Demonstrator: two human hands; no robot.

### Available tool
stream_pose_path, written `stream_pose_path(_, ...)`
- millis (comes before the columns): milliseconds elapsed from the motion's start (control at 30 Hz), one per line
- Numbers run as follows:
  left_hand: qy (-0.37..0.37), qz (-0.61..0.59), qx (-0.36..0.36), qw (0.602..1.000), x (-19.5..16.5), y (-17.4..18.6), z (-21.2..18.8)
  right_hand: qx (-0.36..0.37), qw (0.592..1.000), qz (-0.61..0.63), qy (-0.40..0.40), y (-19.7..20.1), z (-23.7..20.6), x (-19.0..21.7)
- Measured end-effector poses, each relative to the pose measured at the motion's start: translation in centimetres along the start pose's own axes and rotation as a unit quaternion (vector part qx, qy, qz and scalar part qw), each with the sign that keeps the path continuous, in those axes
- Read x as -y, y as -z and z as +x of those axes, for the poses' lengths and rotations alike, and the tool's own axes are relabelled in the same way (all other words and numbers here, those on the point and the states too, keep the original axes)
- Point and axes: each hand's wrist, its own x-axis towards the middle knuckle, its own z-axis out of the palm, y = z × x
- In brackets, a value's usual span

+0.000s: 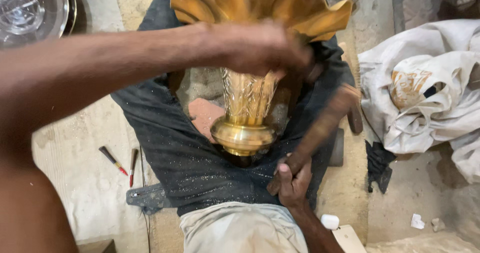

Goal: The person sits on the floor with a large brass vase between their legs and engraves a decorative pattern into its surface, holding a chisel against the metal and striking it with a wooden mallet. They reposition the chisel repeatedly to work the pattern around the vase body.

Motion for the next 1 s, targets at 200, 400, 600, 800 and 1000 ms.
stream_pose_path(200,0.167,-0.049,-0.344,0.923,-0.7,1.4,-6.2,-0.052,0.996,-0.055,0.036,2.0,4.5,1.7)
stream_pose_path(400,0.374,-0.261,-0.604,0.654,-8.5,-7.4,-10.7,-0.025,0.988,0.102,0.117,3.0,17.6,5.0)
stream_pose_path(600,0.543,-0.178,-0.641,0.513,-12.3,-12.8,-8.2,0.068,0.971,0.173,0.152,0.6,25.5,7.2)
stream_pose_path(800,0.566,-0.253,-0.612,0.491,-12.2,-12.1,-7.7,0.029,0.964,0.153,0.218,-0.7,25.5,6.1)
stream_pose_path(1000,0.444,-0.368,-0.647,0.498,-12.0,-11.1,-7.7,0.047,0.972,0.017,0.23,-1.2,24.6,8.0)
